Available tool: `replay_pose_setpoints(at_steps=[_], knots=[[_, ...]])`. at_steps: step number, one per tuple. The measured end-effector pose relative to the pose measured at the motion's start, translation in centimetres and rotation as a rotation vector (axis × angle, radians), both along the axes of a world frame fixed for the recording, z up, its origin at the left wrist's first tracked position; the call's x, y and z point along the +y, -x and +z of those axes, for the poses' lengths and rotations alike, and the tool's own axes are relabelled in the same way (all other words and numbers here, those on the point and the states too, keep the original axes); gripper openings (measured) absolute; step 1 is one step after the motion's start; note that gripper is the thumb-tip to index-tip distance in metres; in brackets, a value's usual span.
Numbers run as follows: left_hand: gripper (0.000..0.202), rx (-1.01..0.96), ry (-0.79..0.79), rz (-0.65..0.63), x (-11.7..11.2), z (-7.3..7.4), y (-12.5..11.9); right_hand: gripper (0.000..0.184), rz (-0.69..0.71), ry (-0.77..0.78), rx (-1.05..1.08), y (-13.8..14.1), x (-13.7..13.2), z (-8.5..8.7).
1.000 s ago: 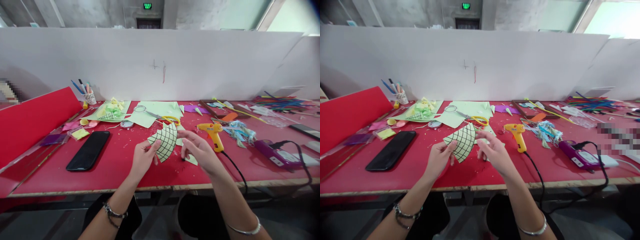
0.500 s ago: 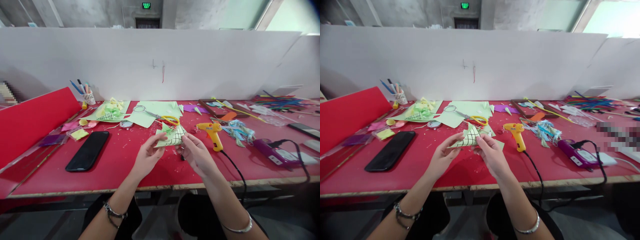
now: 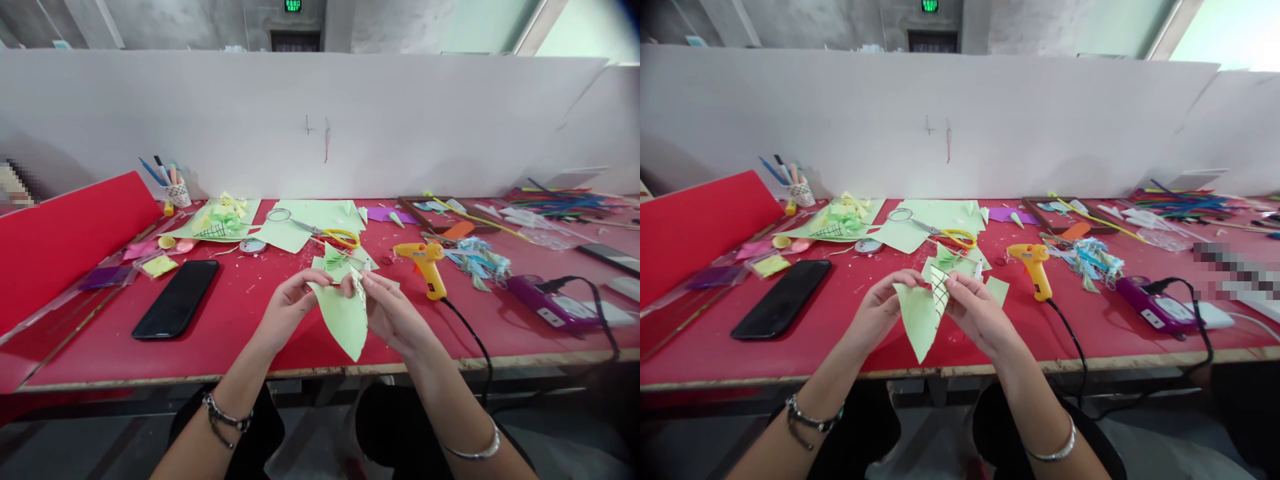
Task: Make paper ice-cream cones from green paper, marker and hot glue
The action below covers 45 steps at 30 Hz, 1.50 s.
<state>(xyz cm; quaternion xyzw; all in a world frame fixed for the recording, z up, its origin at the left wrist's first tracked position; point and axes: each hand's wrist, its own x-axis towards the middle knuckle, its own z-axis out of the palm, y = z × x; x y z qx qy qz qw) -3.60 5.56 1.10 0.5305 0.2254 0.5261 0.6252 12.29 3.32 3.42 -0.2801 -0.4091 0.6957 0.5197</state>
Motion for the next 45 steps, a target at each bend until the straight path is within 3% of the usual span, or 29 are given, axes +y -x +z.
replay_pose_setpoints(at_steps=[7,12,21,29,37,45], knots=[[0.016,-0.035,-0.083,-0.087,-0.1,0.3,0.6,0.019,0.068,-0.06,-0.129,-0.2,-0.4,-0.3],[0.018,-0.063,-0.034,-0.112,-0.3,0.3,0.4,0.019,0.079,-0.189,-0.253,0.1,-0.7,-0.4],[0.034,-0.084,-0.009,-0.171,-0.1,0.0,0.3,0.024,-0.084,-0.23,-0.433,0.7,-0.9,0.1],[0.052,-0.055,0.064,-0.137,-0.3,0.0,0.1,0.02,-0.217,-0.254,-0.539,0.7,-1.1,0.3],[0.055,-0.081,0.077,-0.187,-0.3,-0.1,-0.1,0.013,-0.231,-0.276,-0.63,0.9,-1.2,0.8],[0.042,-0.076,0.151,-0.137,-0.4,0.0,-0.2,0.016,-0.231,-0.23,-0.53,0.8,-1.0,0.2]])
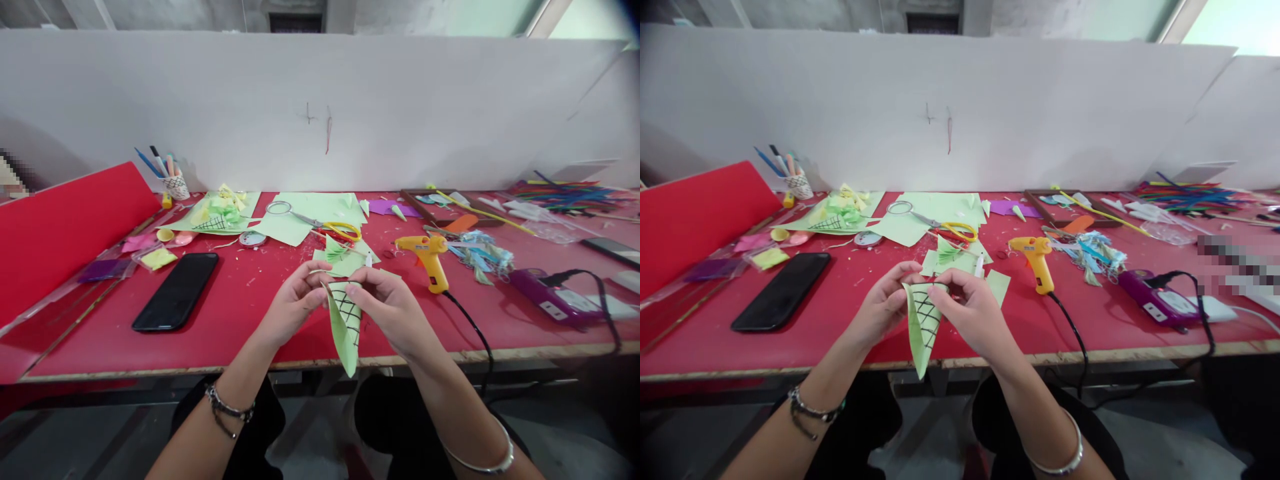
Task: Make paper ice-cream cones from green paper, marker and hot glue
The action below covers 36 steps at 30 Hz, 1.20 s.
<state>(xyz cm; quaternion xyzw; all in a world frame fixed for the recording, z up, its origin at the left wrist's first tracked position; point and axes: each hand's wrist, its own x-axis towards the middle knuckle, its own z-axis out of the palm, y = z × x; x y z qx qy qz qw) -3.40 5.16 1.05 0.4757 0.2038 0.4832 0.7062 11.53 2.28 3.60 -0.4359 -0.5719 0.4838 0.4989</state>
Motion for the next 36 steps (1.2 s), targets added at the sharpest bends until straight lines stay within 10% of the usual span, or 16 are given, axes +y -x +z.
replay_pose_setpoints(at_steps=[10,18,36], knots=[[0.019,-0.009,-0.163,-0.117,0.0,-0.1,0.5,0.022,0.252,0.08,0.516,0.0,-0.5,0.4],[0.03,-0.107,-0.177,-0.139,-0.3,0.0,0.1,0.026,0.351,0.081,0.511,0.1,-0.4,-0.1],[0.014,0.033,-0.173,0.128,-0.5,0.2,-0.5,0.025,-0.064,-0.168,-0.013,0.6,-0.7,0.7]])
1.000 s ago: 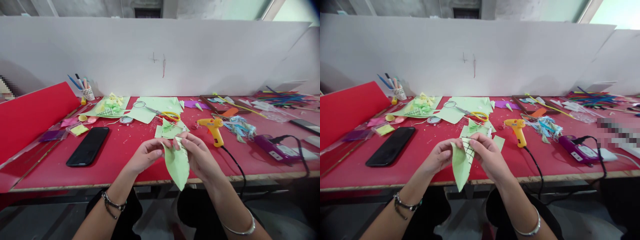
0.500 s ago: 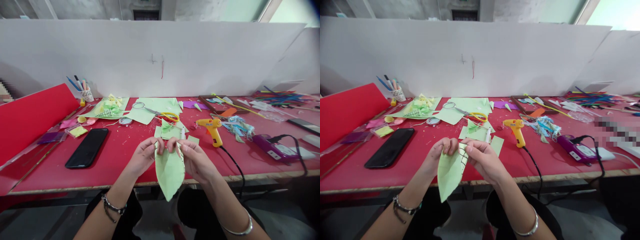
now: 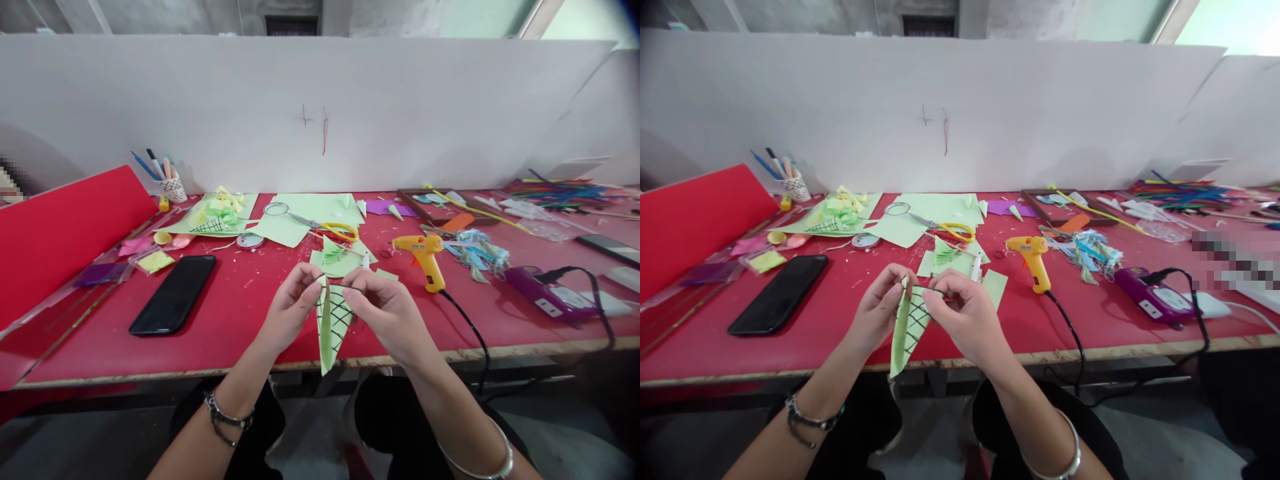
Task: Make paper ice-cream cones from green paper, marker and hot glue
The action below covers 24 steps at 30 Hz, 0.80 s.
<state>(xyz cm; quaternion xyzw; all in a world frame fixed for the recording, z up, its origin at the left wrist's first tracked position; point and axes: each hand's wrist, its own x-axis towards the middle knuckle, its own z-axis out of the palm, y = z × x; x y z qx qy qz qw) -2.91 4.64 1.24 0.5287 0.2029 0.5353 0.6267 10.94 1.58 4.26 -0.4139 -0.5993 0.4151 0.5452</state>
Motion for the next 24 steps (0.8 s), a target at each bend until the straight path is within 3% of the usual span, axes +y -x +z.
replay_pose_setpoints(at_steps=[5,13,24], knots=[[0.016,0.07,-0.069,0.047,-0.1,0.0,-0.5,0.024,-0.089,-0.054,-0.145,0.0,0.1,-0.3],[0.022,0.239,-0.032,0.288,-0.6,-0.1,-1.4,0.023,-0.169,-0.135,-0.276,0.2,0.2,-0.7],[0.023,0.303,-0.022,0.366,-1.0,-0.2,-1.8,0.022,-0.233,-0.18,-0.348,0.5,0.6,-1.2]])
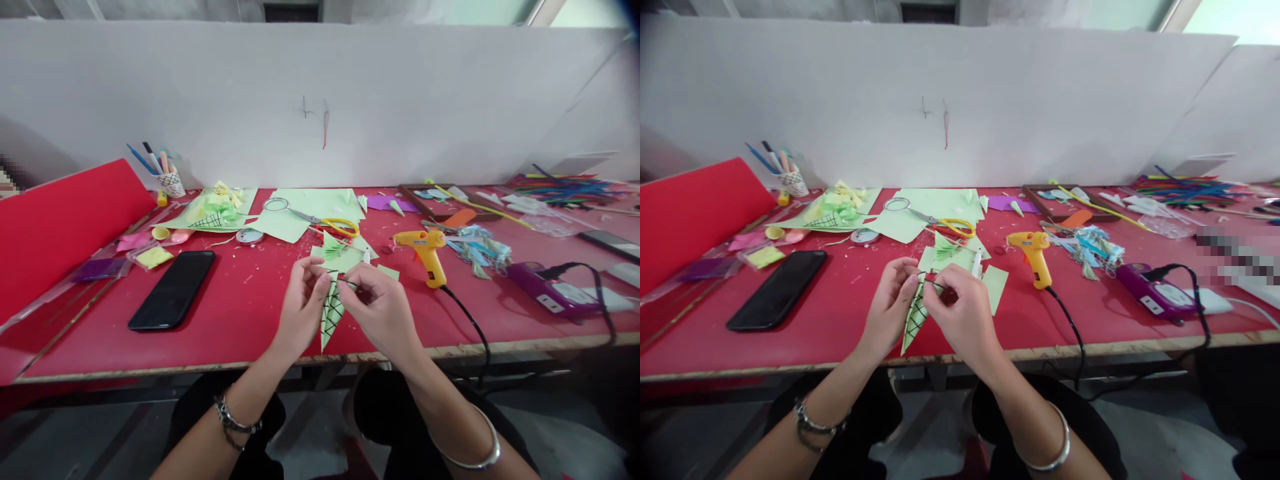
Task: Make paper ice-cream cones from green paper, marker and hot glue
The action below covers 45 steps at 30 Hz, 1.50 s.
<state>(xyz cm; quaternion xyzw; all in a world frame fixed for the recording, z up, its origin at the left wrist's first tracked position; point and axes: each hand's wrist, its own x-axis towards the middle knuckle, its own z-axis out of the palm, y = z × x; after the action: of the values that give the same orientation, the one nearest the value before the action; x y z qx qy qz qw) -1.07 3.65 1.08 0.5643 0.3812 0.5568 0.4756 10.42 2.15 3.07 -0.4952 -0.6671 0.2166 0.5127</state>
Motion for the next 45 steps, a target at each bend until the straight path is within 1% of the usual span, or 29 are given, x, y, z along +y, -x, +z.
replay_pose_setpoints(at_steps=[13,20,26,31,36,41,45], knots=[[0.022,-0.026,-0.003,-0.032,0.1,-0.04,-0.2,0.021,-0.042,-0.01,-0.015,0.2,0.12,-0.34],[0.024,0.035,-0.026,0.003,0.19,-0.25,-0.12,0.022,-0.046,-0.005,-0.012,0.25,0.17,-0.38],[0.028,0.067,-0.044,-0.016,0.15,-0.38,0.04,0.021,-0.04,0.014,0.008,0.08,0.27,-0.34],[0.03,0.082,-0.082,0.0,0.05,-0.31,0.04,0.021,-0.041,0.013,0.018,0.07,0.3,-0.37],[0.031,0.103,-0.119,0.005,0.09,-0.55,0.08,0.021,-0.045,0.01,0.026,0.15,0.39,-0.4],[0.032,0.109,-0.153,0.008,0.17,-0.66,0.14,0.021,-0.037,0.033,0.052,0.09,0.46,-0.29],[0.033,0.086,-0.15,-0.015,0.17,-0.57,0.19,0.022,-0.008,0.078,0.103,0.02,0.46,-0.16]])
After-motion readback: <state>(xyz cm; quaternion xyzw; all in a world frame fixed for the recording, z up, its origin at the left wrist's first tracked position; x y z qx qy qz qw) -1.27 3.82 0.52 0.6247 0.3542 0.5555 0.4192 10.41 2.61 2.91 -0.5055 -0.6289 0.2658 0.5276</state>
